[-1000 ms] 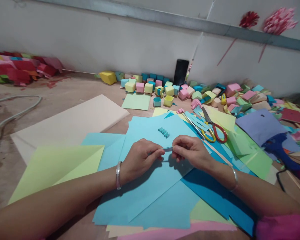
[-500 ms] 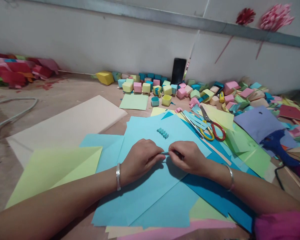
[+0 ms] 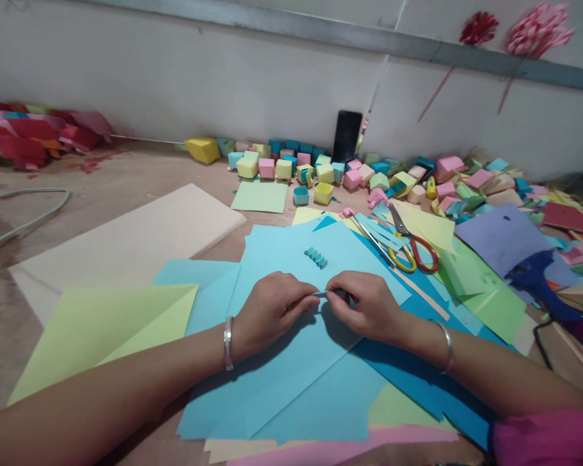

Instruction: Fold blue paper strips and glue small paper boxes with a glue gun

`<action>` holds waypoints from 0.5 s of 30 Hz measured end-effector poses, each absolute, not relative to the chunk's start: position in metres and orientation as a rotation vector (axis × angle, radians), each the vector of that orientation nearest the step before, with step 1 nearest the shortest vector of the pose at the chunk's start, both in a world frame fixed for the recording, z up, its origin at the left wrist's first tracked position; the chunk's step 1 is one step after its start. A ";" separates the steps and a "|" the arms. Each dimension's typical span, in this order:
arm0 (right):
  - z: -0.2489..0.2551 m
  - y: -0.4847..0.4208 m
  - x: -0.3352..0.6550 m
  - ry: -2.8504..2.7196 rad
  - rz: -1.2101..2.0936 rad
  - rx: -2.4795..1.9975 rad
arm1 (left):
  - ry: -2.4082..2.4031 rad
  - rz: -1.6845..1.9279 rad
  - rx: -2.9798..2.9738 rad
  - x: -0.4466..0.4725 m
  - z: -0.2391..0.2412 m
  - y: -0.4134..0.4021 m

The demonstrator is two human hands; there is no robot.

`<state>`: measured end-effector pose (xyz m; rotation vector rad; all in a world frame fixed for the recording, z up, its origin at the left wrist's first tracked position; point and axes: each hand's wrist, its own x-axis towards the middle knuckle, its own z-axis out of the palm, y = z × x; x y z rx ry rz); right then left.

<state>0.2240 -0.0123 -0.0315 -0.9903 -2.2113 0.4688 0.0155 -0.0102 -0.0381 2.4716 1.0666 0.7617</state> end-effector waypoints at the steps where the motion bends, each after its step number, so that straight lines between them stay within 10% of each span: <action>1: -0.031 -0.013 0.224 -2.204 0.467 -1.003 | 1.065 0.764 2.470 0.016 -0.038 -0.010; 15: -0.030 -0.013 0.224 -2.161 0.471 -1.086 | 1.117 0.782 2.327 0.018 -0.033 -0.013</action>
